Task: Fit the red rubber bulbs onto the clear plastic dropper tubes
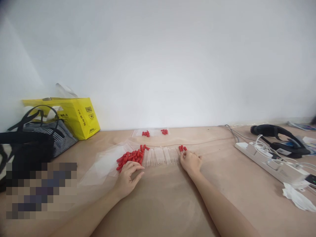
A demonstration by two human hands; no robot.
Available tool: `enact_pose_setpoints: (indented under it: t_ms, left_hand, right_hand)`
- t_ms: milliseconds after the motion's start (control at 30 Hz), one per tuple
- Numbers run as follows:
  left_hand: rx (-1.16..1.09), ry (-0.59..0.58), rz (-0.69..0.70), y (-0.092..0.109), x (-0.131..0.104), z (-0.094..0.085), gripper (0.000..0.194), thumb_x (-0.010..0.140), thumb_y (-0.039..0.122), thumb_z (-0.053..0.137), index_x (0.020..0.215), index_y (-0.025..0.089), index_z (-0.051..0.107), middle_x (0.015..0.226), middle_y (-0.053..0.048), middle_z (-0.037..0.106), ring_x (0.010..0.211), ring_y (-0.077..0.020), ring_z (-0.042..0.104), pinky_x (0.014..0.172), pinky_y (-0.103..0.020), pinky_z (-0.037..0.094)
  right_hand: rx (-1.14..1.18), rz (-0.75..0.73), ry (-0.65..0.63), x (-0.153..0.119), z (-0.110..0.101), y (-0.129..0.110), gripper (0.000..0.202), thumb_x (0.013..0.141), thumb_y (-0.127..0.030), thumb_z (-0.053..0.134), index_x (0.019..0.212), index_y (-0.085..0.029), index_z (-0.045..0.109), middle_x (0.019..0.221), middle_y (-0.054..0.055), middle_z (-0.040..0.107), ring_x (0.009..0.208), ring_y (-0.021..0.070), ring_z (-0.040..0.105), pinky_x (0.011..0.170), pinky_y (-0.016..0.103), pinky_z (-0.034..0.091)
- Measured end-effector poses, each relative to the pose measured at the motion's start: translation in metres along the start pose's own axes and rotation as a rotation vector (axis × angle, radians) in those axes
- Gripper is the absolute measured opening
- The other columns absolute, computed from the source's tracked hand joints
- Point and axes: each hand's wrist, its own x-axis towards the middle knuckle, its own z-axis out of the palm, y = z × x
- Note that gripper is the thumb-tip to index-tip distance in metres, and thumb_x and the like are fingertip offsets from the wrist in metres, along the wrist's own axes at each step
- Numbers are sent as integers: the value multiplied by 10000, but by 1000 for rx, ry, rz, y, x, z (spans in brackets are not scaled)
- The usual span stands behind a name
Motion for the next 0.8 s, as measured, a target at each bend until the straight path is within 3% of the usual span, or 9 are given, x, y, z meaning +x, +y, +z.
enact_pose_setpoints:
  t_ms: [333,600,667,800]
  left_hand:
    - [2,-15,4,1,0,0,103,761,228,516,784,220,616,810,-20,599,829,-176,513,779,-363,392]
    - [-6,-28,16,1,-1,0,101,766,229,513,767,224,613,802,-17,599,820,-174,512,779,-362,392]
    - [-8,-29,11,2,-1,0,99,760,225,519,804,222,607,812,-19,602,833,-181,511,780,-366,394]
    - [-21,-11,7,2,0,-1,179,749,228,528,923,220,573,847,-27,600,841,-189,511,769,-360,408]
  right_hand:
    - [115,165,20,25,6,13,373,754,-461,406,903,-196,622,943,110,625,910,257,543,827,418,284]
    - [147,150,17,28,5,16,344,765,-434,401,859,-198,634,888,108,630,877,261,540,765,383,309]
    - [191,34,48,18,2,9,334,776,-428,403,875,-200,625,865,82,625,859,222,534,747,329,312]
    - [315,-595,81,-23,-3,-15,224,792,-356,447,793,-220,625,729,23,592,759,166,509,733,300,271]
